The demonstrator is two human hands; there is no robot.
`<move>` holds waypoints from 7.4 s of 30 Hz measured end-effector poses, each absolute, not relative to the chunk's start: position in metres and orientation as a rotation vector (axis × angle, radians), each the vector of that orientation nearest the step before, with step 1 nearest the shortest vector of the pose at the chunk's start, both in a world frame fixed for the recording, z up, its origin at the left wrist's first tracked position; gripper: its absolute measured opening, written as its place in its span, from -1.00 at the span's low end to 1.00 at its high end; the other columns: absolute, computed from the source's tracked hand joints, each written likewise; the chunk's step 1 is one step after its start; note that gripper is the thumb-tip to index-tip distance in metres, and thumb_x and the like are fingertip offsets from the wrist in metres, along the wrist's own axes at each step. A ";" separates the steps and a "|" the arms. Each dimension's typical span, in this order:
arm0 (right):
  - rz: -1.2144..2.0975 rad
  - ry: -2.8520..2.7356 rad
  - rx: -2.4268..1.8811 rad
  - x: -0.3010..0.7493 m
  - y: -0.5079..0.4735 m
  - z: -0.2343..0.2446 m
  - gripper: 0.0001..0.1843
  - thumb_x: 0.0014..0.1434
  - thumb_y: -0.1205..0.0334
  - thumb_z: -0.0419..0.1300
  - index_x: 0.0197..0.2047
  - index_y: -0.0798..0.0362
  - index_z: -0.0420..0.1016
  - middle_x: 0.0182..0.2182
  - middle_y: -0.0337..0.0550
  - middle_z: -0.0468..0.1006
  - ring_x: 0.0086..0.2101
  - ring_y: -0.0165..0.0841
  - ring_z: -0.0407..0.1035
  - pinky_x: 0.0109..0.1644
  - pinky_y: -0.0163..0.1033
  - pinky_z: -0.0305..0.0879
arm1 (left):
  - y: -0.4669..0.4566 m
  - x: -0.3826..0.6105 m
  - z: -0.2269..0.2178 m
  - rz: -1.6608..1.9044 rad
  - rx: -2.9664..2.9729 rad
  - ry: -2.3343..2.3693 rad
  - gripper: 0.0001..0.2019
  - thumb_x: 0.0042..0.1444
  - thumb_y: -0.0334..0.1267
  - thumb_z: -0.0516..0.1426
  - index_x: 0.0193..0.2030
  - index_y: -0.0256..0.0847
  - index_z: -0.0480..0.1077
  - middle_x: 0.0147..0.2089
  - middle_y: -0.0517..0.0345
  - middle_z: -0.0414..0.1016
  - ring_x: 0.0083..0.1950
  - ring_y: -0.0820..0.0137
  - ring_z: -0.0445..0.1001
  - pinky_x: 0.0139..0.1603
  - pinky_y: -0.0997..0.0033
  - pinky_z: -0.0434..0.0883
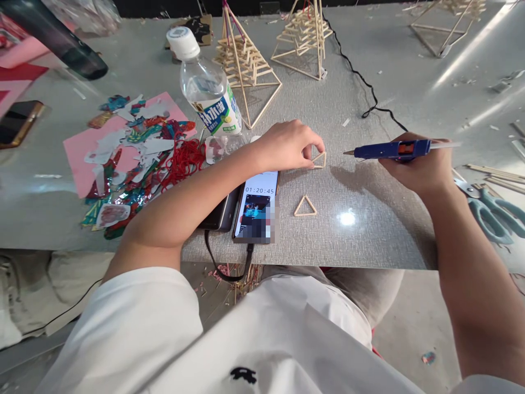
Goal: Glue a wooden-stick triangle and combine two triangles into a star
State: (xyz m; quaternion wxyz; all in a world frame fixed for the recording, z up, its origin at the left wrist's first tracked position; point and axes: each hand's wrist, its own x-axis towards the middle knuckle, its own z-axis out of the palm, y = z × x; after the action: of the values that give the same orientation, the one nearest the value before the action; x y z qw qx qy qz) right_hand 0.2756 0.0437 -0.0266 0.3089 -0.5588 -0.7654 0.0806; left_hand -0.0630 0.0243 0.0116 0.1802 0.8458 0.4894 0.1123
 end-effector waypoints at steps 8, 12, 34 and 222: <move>0.222 -2.024 -1.499 0.275 0.043 -0.024 -0.61 -0.07 -0.23 0.28 -0.34 -0.11 0.54 -0.53 -0.22 0.49 -0.48 -0.26 0.32 -0.27 -0.07 0.26 | 0.024 -0.065 0.010 0.314 2.414 1.371 -0.68 0.25 -0.32 0.48 0.13 -0.04 0.82 -0.21 0.21 0.82 -0.14 0.25 0.74 0.07 0.20 0.51; 0.220 -2.028 -1.506 0.276 0.044 -0.026 -0.62 -0.07 -0.23 0.29 -0.34 -0.12 0.53 -0.53 -0.22 0.49 -0.47 -0.26 0.32 -0.26 -0.07 0.26 | 0.024 -0.064 0.009 0.365 2.412 1.370 -0.85 0.27 -0.30 0.45 -0.04 -0.08 0.82 -0.21 0.17 0.79 -0.12 0.25 0.73 0.14 0.18 0.52; 0.253 -2.048 -1.512 0.277 0.045 -0.028 -0.64 -0.04 -0.20 0.32 -0.33 -0.11 0.53 -0.51 -0.23 0.52 -0.46 -0.27 0.34 -0.27 -0.08 0.25 | 0.023 -0.065 0.009 0.567 2.352 1.210 -0.51 0.40 -0.25 0.29 0.43 -0.08 0.67 -0.05 0.05 0.85 0.01 0.24 0.80 0.23 0.22 0.60; 0.286 -2.130 -1.568 0.274 0.042 -0.025 -0.58 -0.03 -0.25 0.29 -0.28 -0.10 0.53 -0.48 -0.15 0.55 -0.42 -0.21 0.37 -0.27 -0.08 0.22 | 0.026 -0.064 0.007 0.416 2.486 1.317 -0.85 0.35 -0.30 0.37 -0.12 -0.07 0.86 -0.20 0.13 0.81 -0.09 0.20 0.73 0.04 0.19 0.47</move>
State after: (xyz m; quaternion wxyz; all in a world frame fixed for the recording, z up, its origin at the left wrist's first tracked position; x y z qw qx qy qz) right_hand 0.2737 0.0420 -0.0246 0.2381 -0.5724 -0.7777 0.1044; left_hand -0.0636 0.0260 0.0068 0.1481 0.8644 0.4581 0.1448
